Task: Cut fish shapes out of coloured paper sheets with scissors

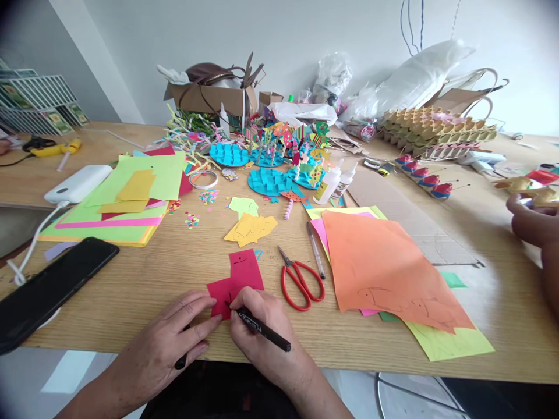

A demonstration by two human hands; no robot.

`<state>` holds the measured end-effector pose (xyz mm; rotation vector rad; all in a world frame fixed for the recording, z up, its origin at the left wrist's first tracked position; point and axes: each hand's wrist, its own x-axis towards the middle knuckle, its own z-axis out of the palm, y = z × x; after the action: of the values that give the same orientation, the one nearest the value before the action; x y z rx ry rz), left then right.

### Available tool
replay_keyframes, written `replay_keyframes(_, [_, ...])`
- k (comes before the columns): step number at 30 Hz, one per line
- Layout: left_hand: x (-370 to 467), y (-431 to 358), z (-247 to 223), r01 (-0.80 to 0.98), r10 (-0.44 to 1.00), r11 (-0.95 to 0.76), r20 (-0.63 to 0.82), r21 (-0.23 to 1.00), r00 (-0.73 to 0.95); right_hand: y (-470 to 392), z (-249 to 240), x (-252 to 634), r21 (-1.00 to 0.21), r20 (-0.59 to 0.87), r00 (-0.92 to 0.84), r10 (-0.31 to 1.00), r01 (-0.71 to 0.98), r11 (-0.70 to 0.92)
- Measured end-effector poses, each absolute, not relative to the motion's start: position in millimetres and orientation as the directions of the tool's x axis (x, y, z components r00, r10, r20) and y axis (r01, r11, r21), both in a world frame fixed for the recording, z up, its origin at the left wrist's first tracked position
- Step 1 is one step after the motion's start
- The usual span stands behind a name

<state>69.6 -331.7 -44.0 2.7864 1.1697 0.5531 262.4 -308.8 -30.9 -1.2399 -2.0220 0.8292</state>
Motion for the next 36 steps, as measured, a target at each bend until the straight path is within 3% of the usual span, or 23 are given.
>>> replay_keyframes(36, [70.1,-331.8,-44.9,0.681,0.703,-0.705,0.326,0.198,0.633,-308.2,-30.9,262.3,-0.783,0.171,-0.382,0.908,0.506,0.361])
